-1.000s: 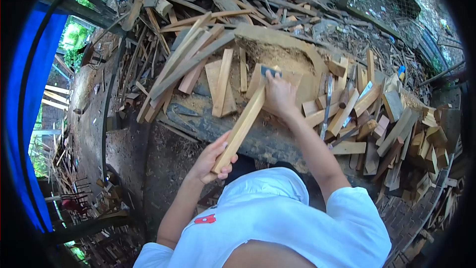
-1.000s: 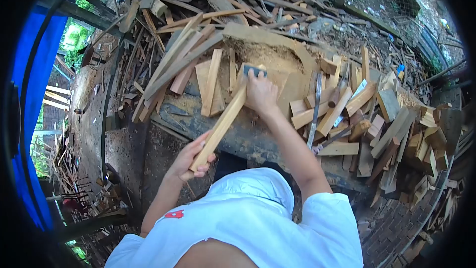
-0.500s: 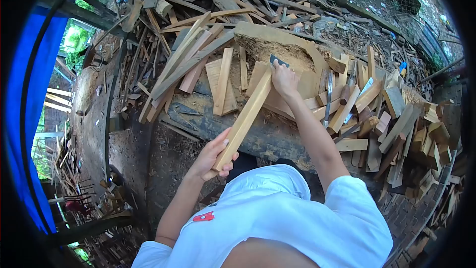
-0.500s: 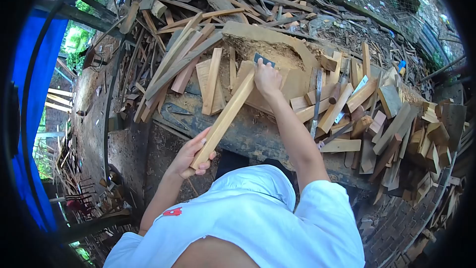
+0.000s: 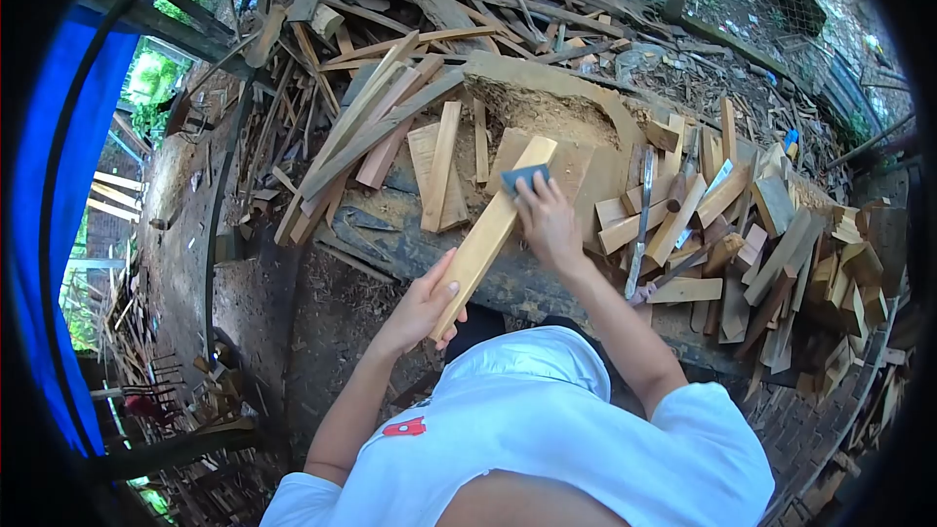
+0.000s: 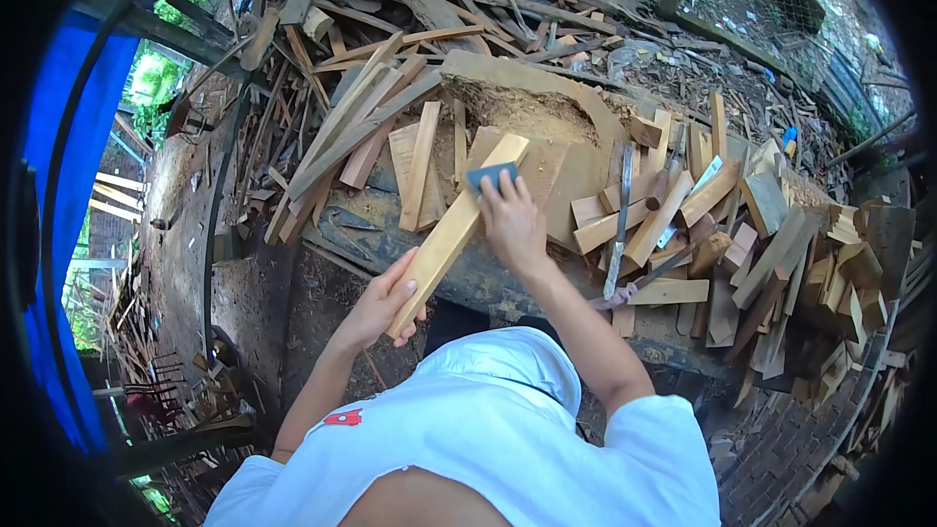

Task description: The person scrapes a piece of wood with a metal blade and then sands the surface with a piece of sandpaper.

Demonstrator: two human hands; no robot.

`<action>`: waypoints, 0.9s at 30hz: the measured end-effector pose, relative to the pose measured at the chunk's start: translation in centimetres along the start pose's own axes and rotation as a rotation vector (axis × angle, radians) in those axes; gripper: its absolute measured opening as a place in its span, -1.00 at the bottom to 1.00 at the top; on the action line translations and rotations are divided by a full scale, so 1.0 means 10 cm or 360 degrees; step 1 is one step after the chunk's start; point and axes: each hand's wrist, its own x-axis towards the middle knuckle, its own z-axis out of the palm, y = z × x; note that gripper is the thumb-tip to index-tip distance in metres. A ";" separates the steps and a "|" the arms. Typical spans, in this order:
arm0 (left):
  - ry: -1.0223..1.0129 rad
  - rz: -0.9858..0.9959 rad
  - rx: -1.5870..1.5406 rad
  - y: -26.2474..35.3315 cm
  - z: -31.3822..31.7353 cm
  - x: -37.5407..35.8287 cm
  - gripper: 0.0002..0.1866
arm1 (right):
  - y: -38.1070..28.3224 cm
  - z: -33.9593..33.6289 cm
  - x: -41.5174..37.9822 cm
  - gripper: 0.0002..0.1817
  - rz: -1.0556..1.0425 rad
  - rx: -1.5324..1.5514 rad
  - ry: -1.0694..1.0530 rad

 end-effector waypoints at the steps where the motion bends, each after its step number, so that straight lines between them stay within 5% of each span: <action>1: 0.0010 0.0004 0.0035 -0.01 0.01 0.00 -0.35 | -0.03 0.00 -0.11 -0.63 -0.0087 0.0001 0.0039; 8: 0.0108 0.0056 0.0269 -0.04 0.02 0.03 -0.36 | 0.18 0.17 0.10 -0.63 -0.0008 0.0065 0.0172; 14: 0.0134 0.0093 0.0339 -0.10 0.03 0.04 -0.36 | -0.18 -0.05 -0.45 -0.60 -0.0308 0.0199 0.0018; 20: 0.0137 0.0136 0.0312 -0.11 0.01 0.04 -0.36 | 0.05 0.24 -0.04 -0.60 0.0008 0.0253 0.0213; 27: 0.0079 0.0109 0.0233 -0.20 -0.04 0.08 -0.37 | -0.09 0.04 -0.30 -0.60 -0.0400 0.0257 0.0089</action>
